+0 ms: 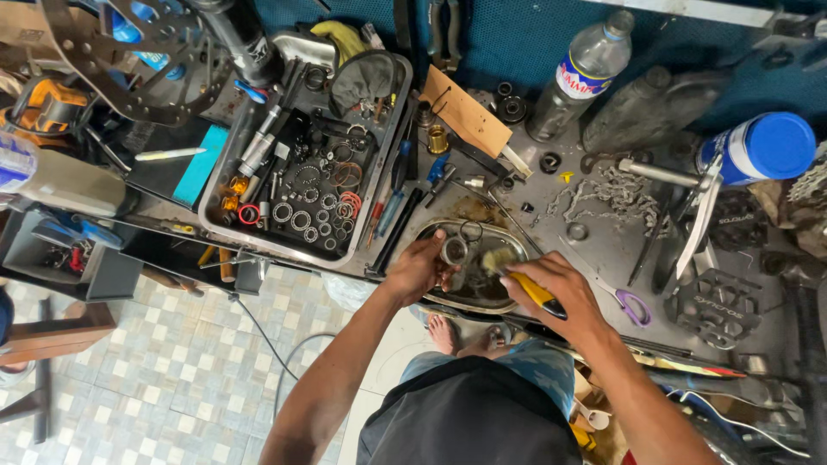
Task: The person cleans various bicycle components in a basin using a brush and liquid, then picks up a crankset to inspect it.
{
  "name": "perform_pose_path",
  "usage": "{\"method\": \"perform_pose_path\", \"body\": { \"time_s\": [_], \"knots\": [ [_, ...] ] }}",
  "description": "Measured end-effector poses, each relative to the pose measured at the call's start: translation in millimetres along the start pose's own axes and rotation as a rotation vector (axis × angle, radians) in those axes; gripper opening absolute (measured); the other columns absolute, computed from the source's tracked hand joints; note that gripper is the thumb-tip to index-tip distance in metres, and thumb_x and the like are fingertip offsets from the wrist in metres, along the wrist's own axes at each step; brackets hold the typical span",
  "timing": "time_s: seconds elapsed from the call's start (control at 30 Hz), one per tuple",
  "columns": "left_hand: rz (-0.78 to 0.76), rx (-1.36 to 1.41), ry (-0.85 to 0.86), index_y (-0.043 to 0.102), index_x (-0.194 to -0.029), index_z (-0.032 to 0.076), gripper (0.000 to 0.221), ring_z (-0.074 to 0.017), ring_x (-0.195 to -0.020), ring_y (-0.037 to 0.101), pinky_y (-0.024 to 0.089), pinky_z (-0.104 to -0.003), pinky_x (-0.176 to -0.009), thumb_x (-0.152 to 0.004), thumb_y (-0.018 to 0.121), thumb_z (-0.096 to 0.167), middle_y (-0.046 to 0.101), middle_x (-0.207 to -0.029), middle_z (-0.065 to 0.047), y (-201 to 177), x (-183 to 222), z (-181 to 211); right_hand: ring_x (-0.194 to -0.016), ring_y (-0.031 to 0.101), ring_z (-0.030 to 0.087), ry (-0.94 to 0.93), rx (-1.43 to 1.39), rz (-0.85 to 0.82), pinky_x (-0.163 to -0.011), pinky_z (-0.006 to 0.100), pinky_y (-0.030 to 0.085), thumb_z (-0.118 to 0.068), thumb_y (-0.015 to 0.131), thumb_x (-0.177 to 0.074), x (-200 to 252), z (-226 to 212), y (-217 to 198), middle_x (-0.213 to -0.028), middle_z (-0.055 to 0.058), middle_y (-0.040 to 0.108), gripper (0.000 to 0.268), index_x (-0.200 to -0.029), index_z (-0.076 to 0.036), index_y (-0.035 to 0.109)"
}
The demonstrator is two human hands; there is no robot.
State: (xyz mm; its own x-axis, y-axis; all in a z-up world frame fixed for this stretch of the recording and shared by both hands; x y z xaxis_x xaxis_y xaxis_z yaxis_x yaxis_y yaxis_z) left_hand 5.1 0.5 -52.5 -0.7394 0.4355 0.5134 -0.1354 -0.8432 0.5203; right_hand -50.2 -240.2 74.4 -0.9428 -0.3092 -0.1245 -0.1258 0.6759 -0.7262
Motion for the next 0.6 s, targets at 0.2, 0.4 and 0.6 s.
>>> {"method": "perform_pose_path", "body": {
  "time_s": [0.2,0.4,0.6],
  "knots": [
    [0.083,-0.178,-0.025,0.061,-0.097,-0.003,0.056,-0.0182,-0.053,0.049,0.049,-0.036,-0.053,-0.106,0.048,0.051,0.054,-0.067,-0.01,14.2,-4.8,-6.0,-0.092,0.068,0.026,-0.264,-0.104,0.171,-0.081,0.037,0.055,-0.022,0.077,-0.088,-11.2,-30.5,9.7,-0.1,0.01,0.076,0.029,-0.111,-0.005,0.075],
    [0.204,-0.478,0.144,0.069,-0.117,0.002,0.059,-0.0167,-0.053,0.056,0.05,-0.034,-0.053,-0.103,0.043,0.053,0.057,-0.065,-0.007,19.8,11.3,10.8,-0.082,0.071,0.029,0.201,-0.051,0.179,-0.073,0.038,0.055,-0.022,0.081,-0.084,-18.1,-16.3,8.6,-0.092,0.014,0.074,0.024,-0.102,-0.007,0.08],
    [0.339,-0.674,0.31,0.071,-0.119,0.004,0.056,-0.0161,-0.051,0.063,0.051,-0.033,-0.054,-0.106,0.042,0.051,0.063,-0.064,-0.009,27.9,16.7,15.9,-0.078,0.073,0.029,0.104,-0.114,0.184,-0.067,0.036,0.056,-0.023,0.075,-0.09,-33.1,-20.4,11.6,-0.089,0.014,0.074,0.02,-0.103,-0.008,0.077]
  ]
}}
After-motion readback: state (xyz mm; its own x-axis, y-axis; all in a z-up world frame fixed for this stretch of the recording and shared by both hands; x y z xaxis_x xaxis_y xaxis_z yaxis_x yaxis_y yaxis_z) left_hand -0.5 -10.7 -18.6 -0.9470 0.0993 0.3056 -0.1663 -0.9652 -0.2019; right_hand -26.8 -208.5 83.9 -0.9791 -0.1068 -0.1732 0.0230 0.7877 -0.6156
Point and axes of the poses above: each hand's wrist, its own x-axis away from the middle knuckle, its own y-axis out of the palm, z = x × y, the point moved 2 cm from there along -x, towards the middle knuckle
